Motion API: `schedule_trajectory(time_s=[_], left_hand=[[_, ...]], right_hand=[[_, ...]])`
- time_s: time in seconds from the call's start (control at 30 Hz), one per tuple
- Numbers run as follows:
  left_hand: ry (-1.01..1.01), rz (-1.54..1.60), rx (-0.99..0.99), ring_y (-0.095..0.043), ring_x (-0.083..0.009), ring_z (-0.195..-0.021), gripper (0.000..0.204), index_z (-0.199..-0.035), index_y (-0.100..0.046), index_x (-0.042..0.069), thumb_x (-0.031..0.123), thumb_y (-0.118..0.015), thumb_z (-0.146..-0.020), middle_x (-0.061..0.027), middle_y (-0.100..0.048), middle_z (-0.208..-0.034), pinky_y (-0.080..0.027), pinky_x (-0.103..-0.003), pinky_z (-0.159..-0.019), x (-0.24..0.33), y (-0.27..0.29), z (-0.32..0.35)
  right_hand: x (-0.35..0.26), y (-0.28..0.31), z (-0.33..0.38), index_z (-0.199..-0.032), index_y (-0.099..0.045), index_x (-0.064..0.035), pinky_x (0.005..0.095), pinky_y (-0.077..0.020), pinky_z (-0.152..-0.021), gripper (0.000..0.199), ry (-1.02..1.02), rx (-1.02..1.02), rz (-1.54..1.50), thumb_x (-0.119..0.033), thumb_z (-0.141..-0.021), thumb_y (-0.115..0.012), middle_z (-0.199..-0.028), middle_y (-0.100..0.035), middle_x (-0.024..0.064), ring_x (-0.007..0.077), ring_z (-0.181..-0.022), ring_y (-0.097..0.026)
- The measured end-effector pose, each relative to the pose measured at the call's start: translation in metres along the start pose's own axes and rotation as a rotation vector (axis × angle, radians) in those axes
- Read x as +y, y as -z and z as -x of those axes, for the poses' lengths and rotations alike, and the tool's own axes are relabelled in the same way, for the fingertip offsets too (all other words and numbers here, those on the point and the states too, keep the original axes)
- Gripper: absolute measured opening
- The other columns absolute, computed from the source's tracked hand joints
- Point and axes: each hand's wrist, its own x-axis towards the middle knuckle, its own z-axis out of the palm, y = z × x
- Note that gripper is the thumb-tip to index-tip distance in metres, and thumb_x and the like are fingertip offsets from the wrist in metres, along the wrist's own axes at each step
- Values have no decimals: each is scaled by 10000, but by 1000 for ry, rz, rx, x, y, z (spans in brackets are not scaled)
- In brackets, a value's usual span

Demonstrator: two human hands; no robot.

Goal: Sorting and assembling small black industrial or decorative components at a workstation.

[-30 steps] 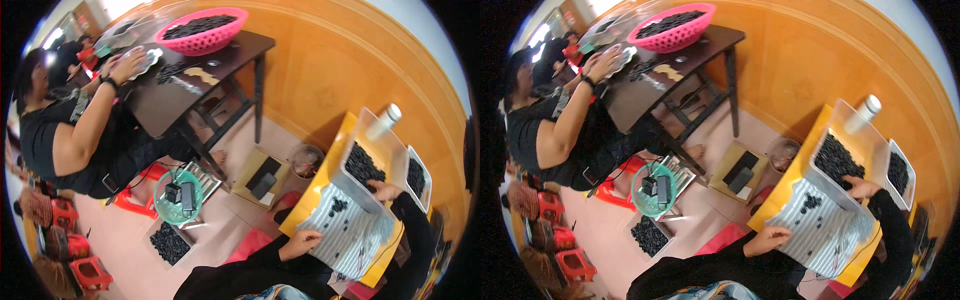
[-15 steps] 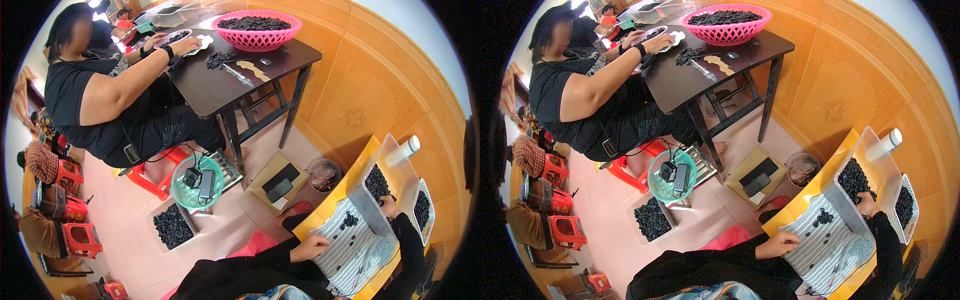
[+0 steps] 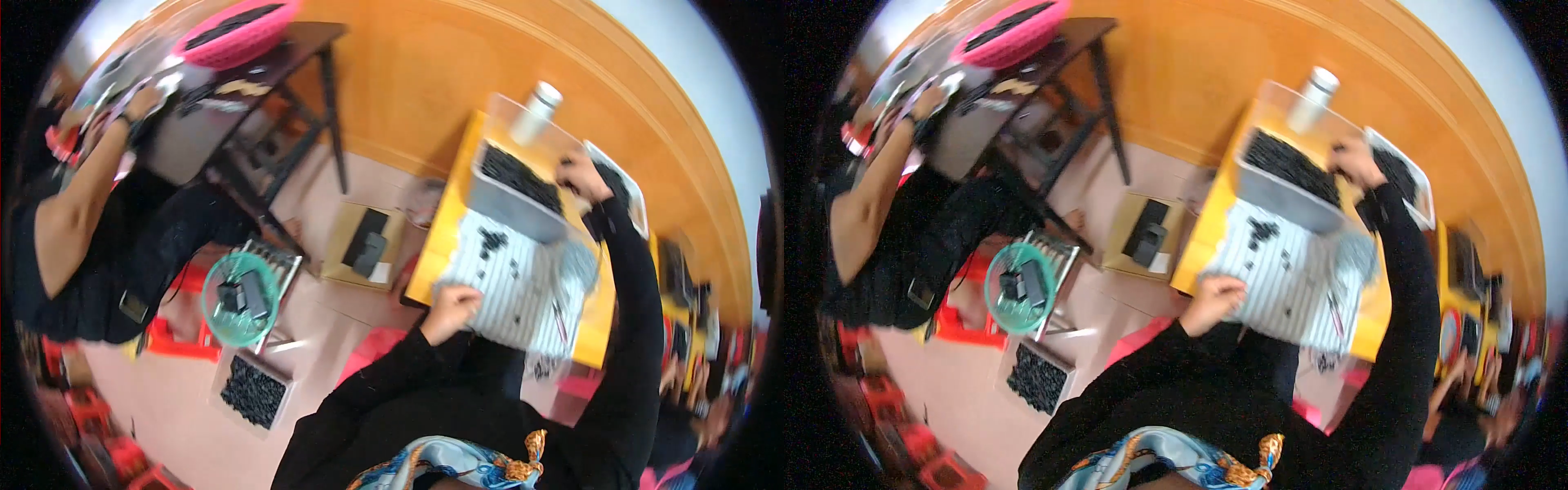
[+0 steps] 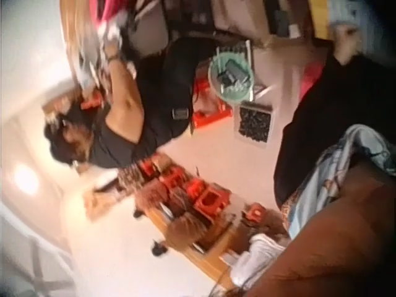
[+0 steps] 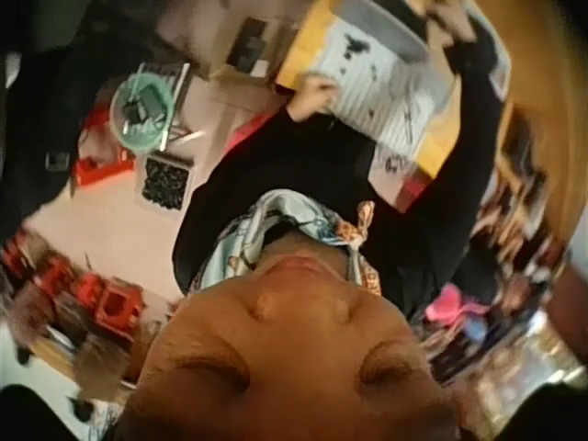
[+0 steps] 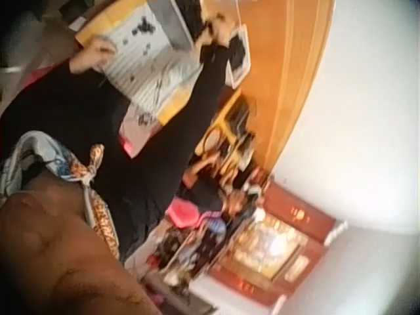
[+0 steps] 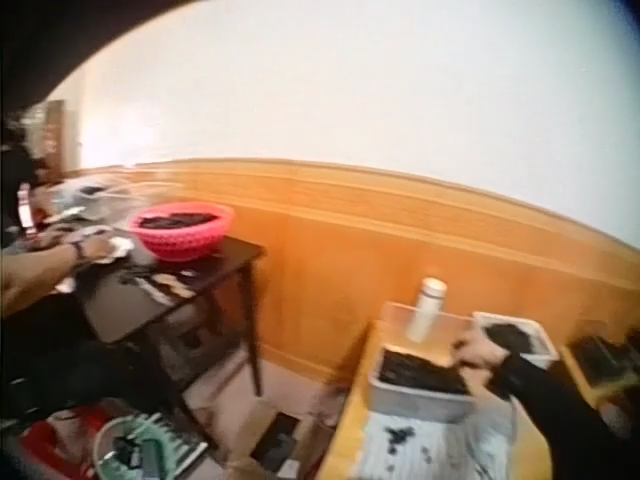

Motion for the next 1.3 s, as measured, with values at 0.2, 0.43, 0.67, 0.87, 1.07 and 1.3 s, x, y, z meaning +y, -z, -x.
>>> schedule_trajectory(time_s=[0.2, 0.43, 0.67, 0.87, 1.07, 1.3], left_hand=[[160, 61, -17, -559, -81, -599, 193, -1024, -638, -42, 50, -600, -858, -43, -645, -789, -447, -217, -520, 10, -8, -2], [134, 81, -5, -555, -85, -564, 190, -995, -633, -59, 30, -582, -835, -51, -631, -767, -422, -208, -466, 8, -10, -2], [106, 77, -11, -555, -99, -528, 161, -933, -654, -64, 29, -604, -811, -70, -640, -718, -426, -226, -464, 8, -12, 0], [31, 82, -11, -550, -113, -509, 144, -896, -660, -67, 28, -619, -795, -77, -637, -695, -426, -248, -457, 1, -14, 0], [35, 100, -3, -549, -122, -493, 149, -881, -657, -67, 38, -621, -782, -75, -627, -672, -418, -250, -434, 1, -13, -6], [75, 31, -85, -559, -107, -534, 174, -946, -636, -66, 31, -605, -804, -67, -632, -758, -450, -224, -470, 4, -11, -6]], right_hand=[[-35, 42, 68, -811, -560, -100, 215, -298, -333, 150, -60, 114, -391, -36, -717, -658, -641, -537, -13, 69, -465, -475], [-33, 17, 168, -830, -568, -112, 205, -292, -334, 156, -118, 11, -575, -18, -730, -640, -685, -566, -15, 60, -507, -507], [24, -115, 181, -776, -594, -99, 224, -301, -315, 177, -319, -98, -496, -6, -666, -697, -618, -551, -23, 66, -447, -474], [29, -149, 157, -902, -607, -42, 251, -290, -316, 219, -285, 56, -450, -17, -705, -699, -568, -530, -3, 89, -363, -418], [17, -134, 164, -1143, -594, -91, 297, -457, -607, 310, -323, 59, -394, -119, -835, -593, -881, -585, -2, 108, -752, -537], [10, -143, 191, -1154, -580, -115, 342, -426, -779, 293, -269, 89, -519, -84, -868, -528, -1018, -586, -5, 108, -937, -522]])
